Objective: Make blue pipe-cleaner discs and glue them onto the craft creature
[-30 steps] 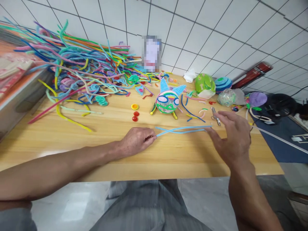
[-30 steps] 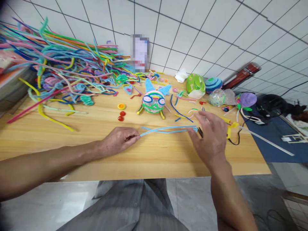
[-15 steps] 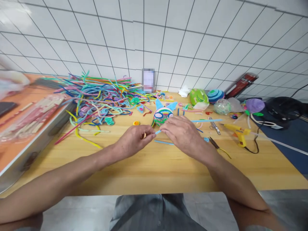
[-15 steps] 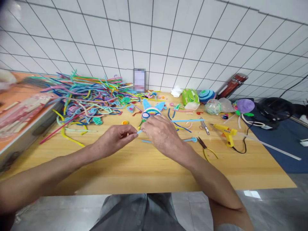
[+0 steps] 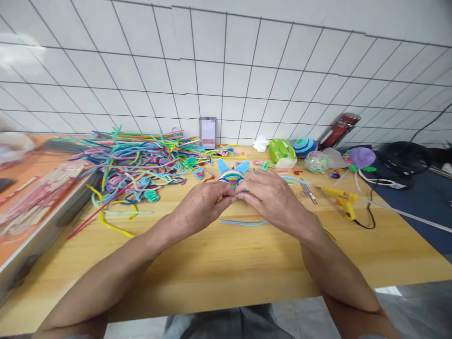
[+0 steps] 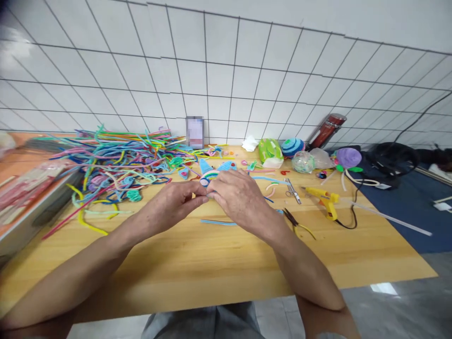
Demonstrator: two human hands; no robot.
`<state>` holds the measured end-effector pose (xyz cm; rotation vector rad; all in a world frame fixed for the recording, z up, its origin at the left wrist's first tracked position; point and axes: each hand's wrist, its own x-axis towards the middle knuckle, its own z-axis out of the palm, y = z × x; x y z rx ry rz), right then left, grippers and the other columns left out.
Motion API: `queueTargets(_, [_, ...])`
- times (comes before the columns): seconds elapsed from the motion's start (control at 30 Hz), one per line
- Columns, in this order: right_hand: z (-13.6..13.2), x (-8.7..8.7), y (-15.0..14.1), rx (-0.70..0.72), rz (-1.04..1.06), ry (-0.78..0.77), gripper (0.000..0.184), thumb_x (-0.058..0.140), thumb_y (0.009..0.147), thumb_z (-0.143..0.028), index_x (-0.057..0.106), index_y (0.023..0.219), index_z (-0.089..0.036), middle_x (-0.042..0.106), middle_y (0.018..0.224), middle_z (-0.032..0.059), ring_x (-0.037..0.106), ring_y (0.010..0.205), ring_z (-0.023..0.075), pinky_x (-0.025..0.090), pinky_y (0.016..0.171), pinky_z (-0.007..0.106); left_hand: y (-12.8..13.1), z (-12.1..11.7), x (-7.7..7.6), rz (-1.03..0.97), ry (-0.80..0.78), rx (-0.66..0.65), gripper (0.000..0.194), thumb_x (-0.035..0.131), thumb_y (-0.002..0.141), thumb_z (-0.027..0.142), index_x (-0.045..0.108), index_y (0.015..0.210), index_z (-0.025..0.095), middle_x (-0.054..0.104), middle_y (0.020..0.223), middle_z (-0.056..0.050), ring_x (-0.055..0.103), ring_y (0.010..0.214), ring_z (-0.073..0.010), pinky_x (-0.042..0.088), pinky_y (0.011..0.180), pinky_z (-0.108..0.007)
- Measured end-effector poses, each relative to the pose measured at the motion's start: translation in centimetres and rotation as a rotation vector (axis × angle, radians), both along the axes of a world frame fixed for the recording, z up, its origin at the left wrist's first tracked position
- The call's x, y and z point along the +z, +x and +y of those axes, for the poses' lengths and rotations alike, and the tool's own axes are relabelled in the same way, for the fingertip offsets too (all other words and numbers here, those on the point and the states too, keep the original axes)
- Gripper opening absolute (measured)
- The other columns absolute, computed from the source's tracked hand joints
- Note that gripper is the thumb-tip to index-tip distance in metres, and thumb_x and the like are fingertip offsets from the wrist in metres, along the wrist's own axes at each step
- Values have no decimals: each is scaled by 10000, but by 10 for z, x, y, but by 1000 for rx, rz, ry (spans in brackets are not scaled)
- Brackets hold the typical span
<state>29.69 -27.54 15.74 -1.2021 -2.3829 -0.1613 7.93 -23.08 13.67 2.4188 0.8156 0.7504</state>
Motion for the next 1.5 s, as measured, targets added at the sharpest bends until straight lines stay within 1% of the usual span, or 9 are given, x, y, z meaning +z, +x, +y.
queueTargets(0.13, [1,2,0,-7,-67,41,189,568,1056,-199,701,926,-167,717,920,66,628,900,207,407,810,342,-2,5,-5,22,25,3,90,640,985,172,695,916,192,671,752,45,506,578,-93,364,609,-218])
queueTargets(0.37, [0,1,-1,-26,-123,31,199,561,1053,-201,666,886,-179,690,867,51,602,875,219,392,833,354,-6,3,-7,179,111,25,68,646,994,183,705,960,185,737,869,5,625,681,-131,401,649,-247])
queueTargets(0.57, [-2,-1,-4,34,-95,55,196,533,1060,-203,677,930,-177,698,893,59,608,859,214,406,778,349,-6,-3,-8,206,209,14,181,589,1025,203,674,866,180,718,832,-14,653,704,-152,396,640,-259])
queueTargets(0.83, [0,-6,-4,46,-147,64,302,483,1083,-218,666,843,-194,679,830,57,603,810,211,411,745,358,-4,-5,-9,152,151,33,86,620,1001,210,692,955,198,756,901,-17,700,770,-167,439,660,-256])
queueTargets(1.0, [0,-9,-7,49,-175,79,319,487,1079,-203,651,806,-191,670,796,56,596,784,206,382,720,358,-1,-5,-11,182,145,37,136,582,1005,194,701,941,194,771,901,-23,708,765,-177,437,655,-265])
queueTargets(1.17, [2,-14,-9,44,-170,72,290,497,1066,-199,655,822,-190,693,829,64,614,815,216,406,747,364,-1,-2,-15,215,170,34,163,563,1011,203,684,905,177,752,841,-30,689,722,-183,414,635,-279])
queueTargets(1.27, [3,-12,-7,4,-105,29,223,537,1046,-218,665,863,-208,704,849,61,633,834,222,431,774,365,-1,2,-16,161,187,17,170,530,1034,216,648,920,173,737,862,-38,677,738,-177,423,647,-279])
queueTargets(1.37, [2,-7,-6,-29,50,-31,139,590,1011,-205,671,901,-226,727,876,43,650,831,211,457,773,353,-1,5,-16,23,177,-23,135,514,1036,187,609,940,178,711,877,-31,652,751,-153,443,675,-263])
queueTargets(1.5, [2,0,-6,-74,252,-119,127,639,969,-177,672,861,-235,731,822,4,660,771,177,473,724,321,1,7,-16,-167,127,-60,114,518,1038,171,589,950,186,680,868,-16,617,750,-126,445,682,-240])
